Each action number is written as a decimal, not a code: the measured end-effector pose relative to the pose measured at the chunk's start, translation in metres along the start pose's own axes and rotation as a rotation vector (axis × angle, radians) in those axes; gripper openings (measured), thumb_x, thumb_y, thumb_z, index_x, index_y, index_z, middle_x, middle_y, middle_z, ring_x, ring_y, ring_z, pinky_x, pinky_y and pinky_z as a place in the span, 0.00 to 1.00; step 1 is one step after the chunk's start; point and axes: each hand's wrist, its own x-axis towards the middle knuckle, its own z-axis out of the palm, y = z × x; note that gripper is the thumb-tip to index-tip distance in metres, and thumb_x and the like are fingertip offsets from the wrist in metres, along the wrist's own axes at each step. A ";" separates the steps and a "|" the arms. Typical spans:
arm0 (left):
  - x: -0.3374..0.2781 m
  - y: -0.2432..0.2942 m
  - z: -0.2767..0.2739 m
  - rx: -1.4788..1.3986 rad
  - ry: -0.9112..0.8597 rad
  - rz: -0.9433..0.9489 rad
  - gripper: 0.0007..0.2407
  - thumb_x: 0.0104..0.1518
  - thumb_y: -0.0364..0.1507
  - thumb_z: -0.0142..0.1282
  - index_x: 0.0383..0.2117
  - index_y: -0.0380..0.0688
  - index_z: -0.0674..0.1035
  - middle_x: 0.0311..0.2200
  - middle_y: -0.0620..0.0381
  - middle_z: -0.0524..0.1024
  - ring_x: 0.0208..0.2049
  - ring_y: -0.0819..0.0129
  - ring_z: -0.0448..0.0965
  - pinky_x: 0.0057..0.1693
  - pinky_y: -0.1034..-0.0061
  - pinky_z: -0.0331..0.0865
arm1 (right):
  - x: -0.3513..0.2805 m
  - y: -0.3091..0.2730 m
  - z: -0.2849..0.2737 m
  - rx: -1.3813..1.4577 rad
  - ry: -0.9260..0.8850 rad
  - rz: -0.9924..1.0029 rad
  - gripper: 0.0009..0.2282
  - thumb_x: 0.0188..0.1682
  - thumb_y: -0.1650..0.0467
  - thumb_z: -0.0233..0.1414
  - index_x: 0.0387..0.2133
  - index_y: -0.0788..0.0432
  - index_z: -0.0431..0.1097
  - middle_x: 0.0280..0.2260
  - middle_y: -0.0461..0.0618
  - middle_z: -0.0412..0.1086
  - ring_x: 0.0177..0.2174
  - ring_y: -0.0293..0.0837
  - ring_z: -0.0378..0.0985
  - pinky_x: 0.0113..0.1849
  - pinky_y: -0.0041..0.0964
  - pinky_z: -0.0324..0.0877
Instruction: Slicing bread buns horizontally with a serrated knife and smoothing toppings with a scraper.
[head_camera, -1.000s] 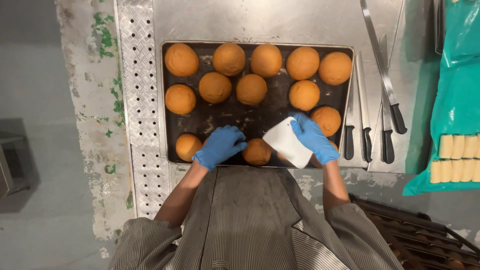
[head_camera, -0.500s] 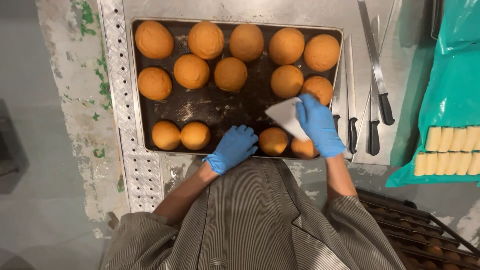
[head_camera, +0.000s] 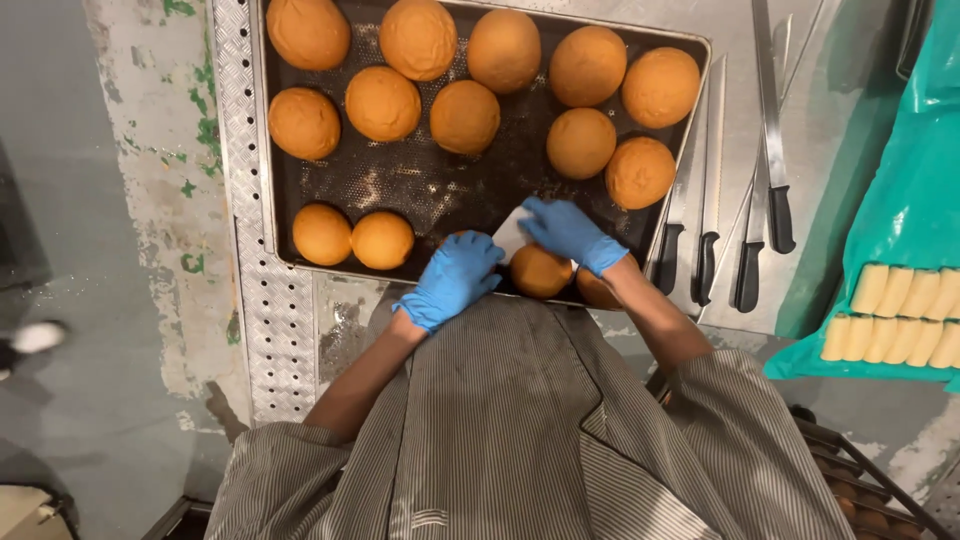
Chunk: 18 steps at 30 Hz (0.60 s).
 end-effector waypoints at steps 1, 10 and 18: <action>0.002 0.001 -0.004 0.002 -0.003 0.002 0.14 0.51 0.36 0.62 0.40 0.45 0.78 0.37 0.52 0.74 0.43 0.56 0.74 0.50 0.62 0.70 | 0.000 -0.001 -0.001 0.004 0.003 0.001 0.13 0.54 0.63 0.51 0.46 0.59 0.68 0.27 0.64 0.74 0.30 0.65 0.78 0.34 0.56 0.70; 0.022 0.016 -0.010 0.024 -0.089 0.022 0.20 0.49 0.38 0.65 0.46 0.45 0.77 0.41 0.52 0.72 0.45 0.55 0.72 0.53 0.62 0.70 | -0.030 -0.011 -0.076 -0.050 0.237 -0.020 0.11 0.55 0.65 0.51 0.47 0.57 0.70 0.33 0.62 0.76 0.34 0.62 0.79 0.36 0.53 0.73; 0.018 0.003 -0.007 0.142 -0.167 -0.106 0.28 0.45 0.41 0.66 0.55 0.48 0.75 0.45 0.52 0.71 0.49 0.55 0.71 0.51 0.61 0.68 | -0.043 0.031 -0.056 -0.178 0.118 0.024 0.13 0.55 0.65 0.50 0.49 0.56 0.70 0.33 0.61 0.76 0.34 0.62 0.78 0.37 0.53 0.72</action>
